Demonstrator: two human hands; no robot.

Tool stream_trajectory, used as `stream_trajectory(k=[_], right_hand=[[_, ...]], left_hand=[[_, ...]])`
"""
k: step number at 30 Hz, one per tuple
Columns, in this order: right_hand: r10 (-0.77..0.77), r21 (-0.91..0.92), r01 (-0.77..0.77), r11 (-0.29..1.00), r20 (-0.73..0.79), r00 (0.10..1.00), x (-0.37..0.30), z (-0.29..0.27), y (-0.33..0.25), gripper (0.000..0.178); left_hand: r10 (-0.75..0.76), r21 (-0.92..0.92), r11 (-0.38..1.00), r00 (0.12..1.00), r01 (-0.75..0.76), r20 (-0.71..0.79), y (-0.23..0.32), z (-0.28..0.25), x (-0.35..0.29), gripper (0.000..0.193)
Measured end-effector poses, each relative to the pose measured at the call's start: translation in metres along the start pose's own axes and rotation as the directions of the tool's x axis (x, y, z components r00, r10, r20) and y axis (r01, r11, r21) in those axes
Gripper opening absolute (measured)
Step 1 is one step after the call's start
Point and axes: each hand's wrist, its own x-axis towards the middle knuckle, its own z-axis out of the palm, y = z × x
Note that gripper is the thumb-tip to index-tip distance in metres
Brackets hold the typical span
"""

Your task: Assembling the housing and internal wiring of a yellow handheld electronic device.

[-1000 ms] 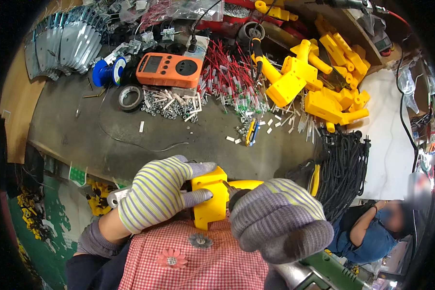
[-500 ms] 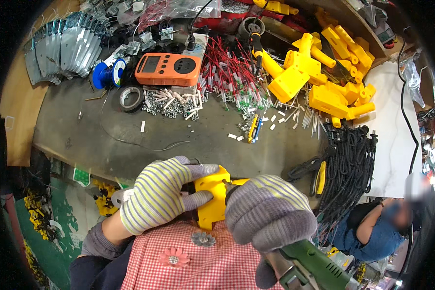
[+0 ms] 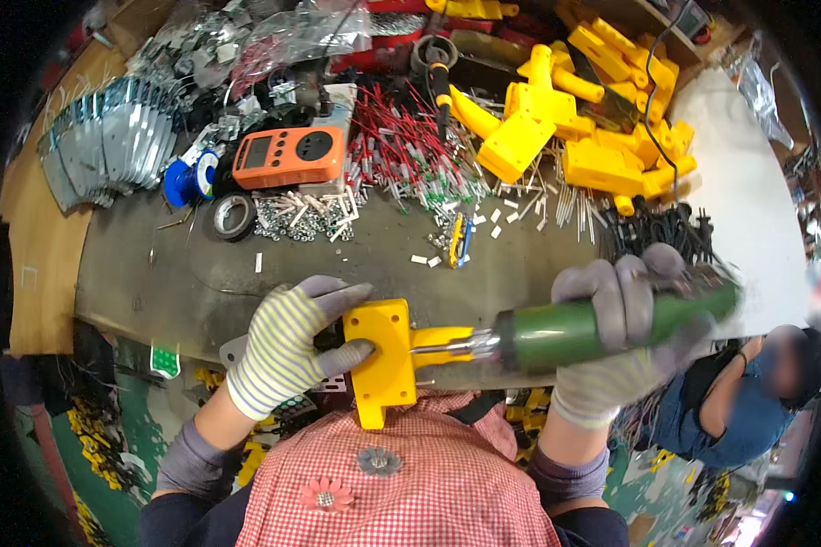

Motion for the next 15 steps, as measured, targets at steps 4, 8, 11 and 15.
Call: stream_trajectory(k=[4,8,11,15], right_hand=[[-0.08,0.131,0.131,0.983,-0.335,0.939,-0.028,-0.057,-0.005,0.04],[-0.171,0.039,0.198,0.98,-0.361,0.917,-0.038,-0.073,0.007,0.04],[-0.155,0.075,0.191,0.979,-0.337,0.929,-0.038,-0.073,0.01,0.042],[-0.136,0.09,0.182,0.979,-0.372,0.918,-0.038,-0.067,0.017,0.042]], left_hand=[[0.182,0.178,0.972,0.969,-0.152,-0.167,-0.01,0.015,-0.005,0.054],[0.136,0.148,0.982,0.981,-0.115,-0.141,-0.007,0.015,-0.004,0.054],[0.081,0.141,0.988,0.987,-0.062,-0.137,-0.002,0.014,-0.006,0.052],[0.071,0.128,0.99,0.988,-0.053,-0.137,-0.003,0.015,-0.008,0.052]])
